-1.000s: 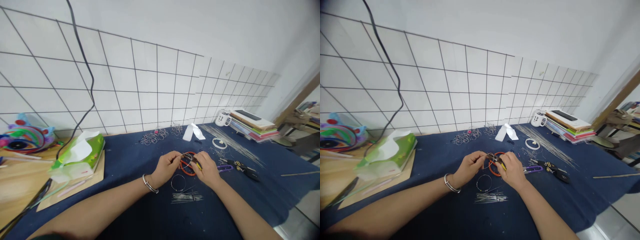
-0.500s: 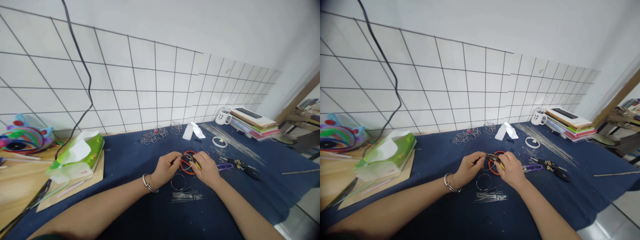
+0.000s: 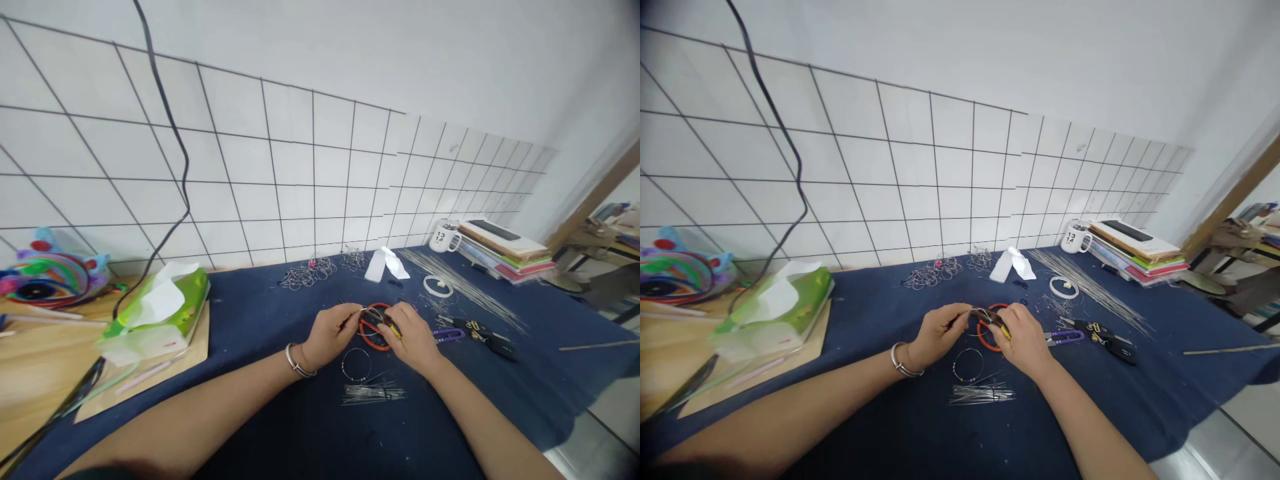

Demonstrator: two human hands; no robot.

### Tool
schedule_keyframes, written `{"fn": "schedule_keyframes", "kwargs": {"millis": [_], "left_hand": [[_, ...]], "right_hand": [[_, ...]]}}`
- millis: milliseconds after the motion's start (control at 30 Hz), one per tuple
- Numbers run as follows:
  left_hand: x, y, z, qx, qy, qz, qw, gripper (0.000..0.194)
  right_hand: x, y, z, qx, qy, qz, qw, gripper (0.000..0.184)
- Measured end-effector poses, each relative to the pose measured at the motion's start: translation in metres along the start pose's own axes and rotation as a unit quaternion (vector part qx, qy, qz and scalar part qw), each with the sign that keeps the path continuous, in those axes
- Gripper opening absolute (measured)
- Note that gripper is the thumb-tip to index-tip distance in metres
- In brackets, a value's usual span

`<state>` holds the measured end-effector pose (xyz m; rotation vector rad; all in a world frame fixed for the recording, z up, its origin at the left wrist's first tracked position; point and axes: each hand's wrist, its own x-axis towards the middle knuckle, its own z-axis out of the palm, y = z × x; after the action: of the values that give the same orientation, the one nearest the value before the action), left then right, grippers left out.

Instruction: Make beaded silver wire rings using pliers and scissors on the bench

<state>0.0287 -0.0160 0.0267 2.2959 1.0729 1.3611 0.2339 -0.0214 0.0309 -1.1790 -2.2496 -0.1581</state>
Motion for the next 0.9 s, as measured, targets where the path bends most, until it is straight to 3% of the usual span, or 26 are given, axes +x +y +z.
{"fn": "schedule_keyframes", "kwargs": {"millis": [233,400,667,900], "left_hand": [[0.005,-0.033,-0.001,0.165,0.004,0.128,0.978,0.024],[0.009,-0.046,-0.002,0.262,-0.026,0.159,0.951,0.024],[0.012,-0.043,-0.001,0.336,-0.13,0.208,0.909,0.026],[0.01,-0.04,0.002,0.345,-0.17,0.215,0.898,0.026]], "right_hand": [[0.006,0.024,-0.018,-0.05,0.024,0.037,0.998,0.023],[0.009,0.016,-0.023,-0.088,-0.051,0.011,0.995,0.022],[0.01,0.005,-0.016,-0.183,-0.093,0.001,0.979,0.019],[0.008,-0.002,-0.013,-0.214,-0.094,-0.022,0.972,0.017]]}}
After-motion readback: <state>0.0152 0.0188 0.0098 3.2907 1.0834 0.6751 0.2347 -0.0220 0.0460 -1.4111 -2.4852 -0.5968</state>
